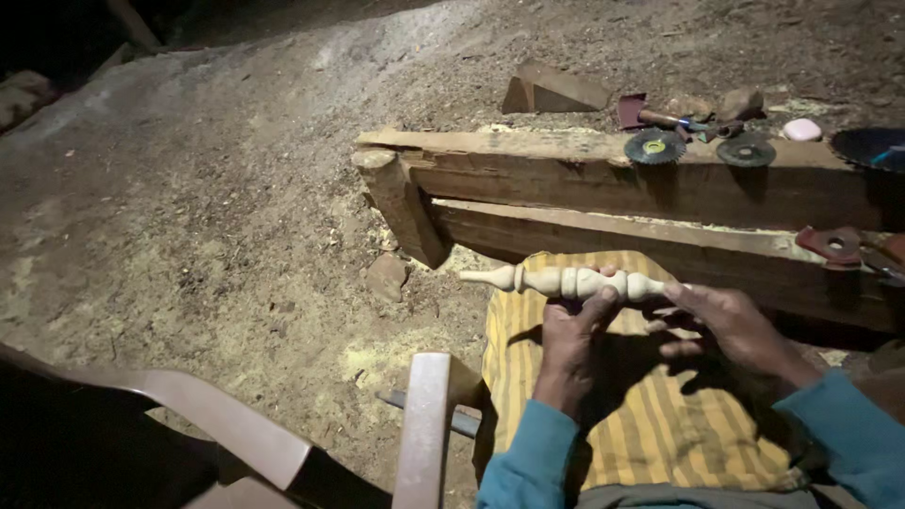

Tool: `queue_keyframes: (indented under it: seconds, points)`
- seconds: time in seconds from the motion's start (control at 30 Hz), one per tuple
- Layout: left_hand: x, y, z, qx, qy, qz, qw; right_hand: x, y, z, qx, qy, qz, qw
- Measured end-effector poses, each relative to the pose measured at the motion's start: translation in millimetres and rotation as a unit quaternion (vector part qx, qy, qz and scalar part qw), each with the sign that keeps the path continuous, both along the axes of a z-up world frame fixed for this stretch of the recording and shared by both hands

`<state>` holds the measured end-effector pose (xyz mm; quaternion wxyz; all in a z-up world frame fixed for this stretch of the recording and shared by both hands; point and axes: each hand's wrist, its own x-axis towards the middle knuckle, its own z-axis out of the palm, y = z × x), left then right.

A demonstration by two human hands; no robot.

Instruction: The person sits and sands a turned wooden spindle using a piece of sandpaper. They hold the spindle with one hand and rub the sandpaper along its length with the other, occasionally rotating the object to smooth different sides.

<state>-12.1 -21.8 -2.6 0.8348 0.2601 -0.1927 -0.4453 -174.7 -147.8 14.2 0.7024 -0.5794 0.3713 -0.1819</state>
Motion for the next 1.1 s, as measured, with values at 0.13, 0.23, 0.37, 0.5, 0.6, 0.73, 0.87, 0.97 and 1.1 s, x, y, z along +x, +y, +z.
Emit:
queue_keyframes:
  seconds: [0.13, 0.23, 0.37, 0.5, 0.6, 0.73, 0.87, 0.97, 1.1]
  points:
    - [-8, -4, 0, -0.01, 0.015, -0.004, 1.0, 3, 11, -2, 0.0, -0.076, -0.053, 0.996]
    - [-7, -6, -4, -0.013, -0.003, 0.004, 1.0, -1, 1, -6, 0.024, -0.109, -0.064, 0.992]
    - [-3, -10, -13, -0.021, -0.04, 0.034, 0.998, -5, -6, -8, 0.009, -0.12, -0.057, 0.991]
    - [-2, -9, -12, 0.043, 0.023, 0.048, 0.998, -6, -5, -5, -0.028, -0.099, -0.053, 0.993]
    - [-1, -7, -5, 0.042, -0.008, 0.074, 0.996, -7, -3, -3, -0.068, -0.08, -0.056, 0.993]
    - [0, -2, 6, 0.056, 0.018, 0.076, 0.995, -8, 0, -4, -0.214, -0.051, -0.052, 0.974]
    - [0, 1, 10, 0.032, 0.008, 0.055, 0.998, -11, 1, 1, -0.377, -0.013, -0.038, 0.925]
    - [2, 3, 10, 0.079, -0.01, 0.05, 0.996, -11, 2, 6, -0.39, 0.013, -0.042, 0.92]
    - [2, 0, 3, 0.072, -0.101, 0.067, 0.99, -12, 3, 7, -0.443, -0.003, -0.048, 0.895]
